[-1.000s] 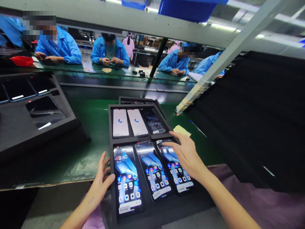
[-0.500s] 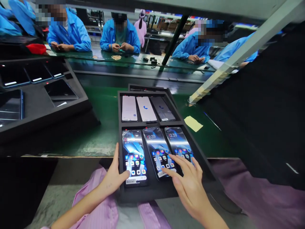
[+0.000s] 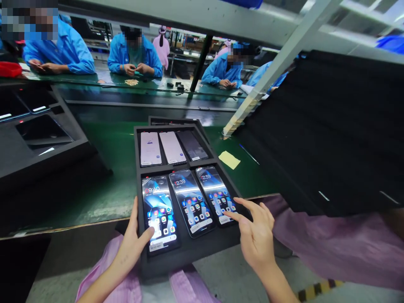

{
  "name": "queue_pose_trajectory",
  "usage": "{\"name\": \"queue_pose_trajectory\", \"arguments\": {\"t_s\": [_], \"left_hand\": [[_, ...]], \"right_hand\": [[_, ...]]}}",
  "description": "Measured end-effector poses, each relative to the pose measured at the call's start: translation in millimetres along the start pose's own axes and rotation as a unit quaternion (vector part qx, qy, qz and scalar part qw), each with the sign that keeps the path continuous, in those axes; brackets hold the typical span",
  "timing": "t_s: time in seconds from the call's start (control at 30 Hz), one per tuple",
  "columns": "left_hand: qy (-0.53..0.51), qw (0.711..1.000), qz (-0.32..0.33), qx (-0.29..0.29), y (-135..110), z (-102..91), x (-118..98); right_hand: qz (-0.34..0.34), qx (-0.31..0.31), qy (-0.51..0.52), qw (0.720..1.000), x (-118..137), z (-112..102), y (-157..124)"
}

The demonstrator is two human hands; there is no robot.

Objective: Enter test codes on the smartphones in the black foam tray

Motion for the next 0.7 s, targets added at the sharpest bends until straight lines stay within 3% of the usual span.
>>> {"name": "queue_pose_trajectory", "arguments": {"t_s": [0.17, 0.37, 0.47, 0.57, 0.63, 0.7], "left_hand": [[0.013, 0.998, -0.007, -0.055, -1, 1.2, -8], [0.003, 0.996, 0.006, -0.086, 7, 1.7, -8], [0.023, 0.995, 0.049, -0.083, 17, -6.0, -11], [0.11, 0.988, 0.099, -0.052, 30, -20.5, -19], [0.206, 0.965, 0.153, -0.056, 41, -30.9, -34], [0.298, 0.923, 0.229, -0.084, 57, -36.5, -56]], "right_hand": [[-0.035, 0.047, -0.027, 0.998, -3, 8, -3], [-0.033, -0.002, 0.007, 0.999, -10, 3, 14], [-0.045, 0.007, 0.023, 0.999, -12, 5, 41], [-0.069, 0.029, 0.04, 0.996, -11, 15, 78], [-0.082, 0.062, 0.05, 0.993, -8, 27, 105], [-0.09, 0.102, 0.055, 0.989, -2, 44, 131]]}}
Point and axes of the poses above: each hand's wrist, its own y-axis towards the middle knuckle, its own z-axis out of the palm, x = y × z, the point moved 4 cm from there along y, towards the middle knuckle, and after that the axes turned 5 degrees about -y, right-handed, at the moved point
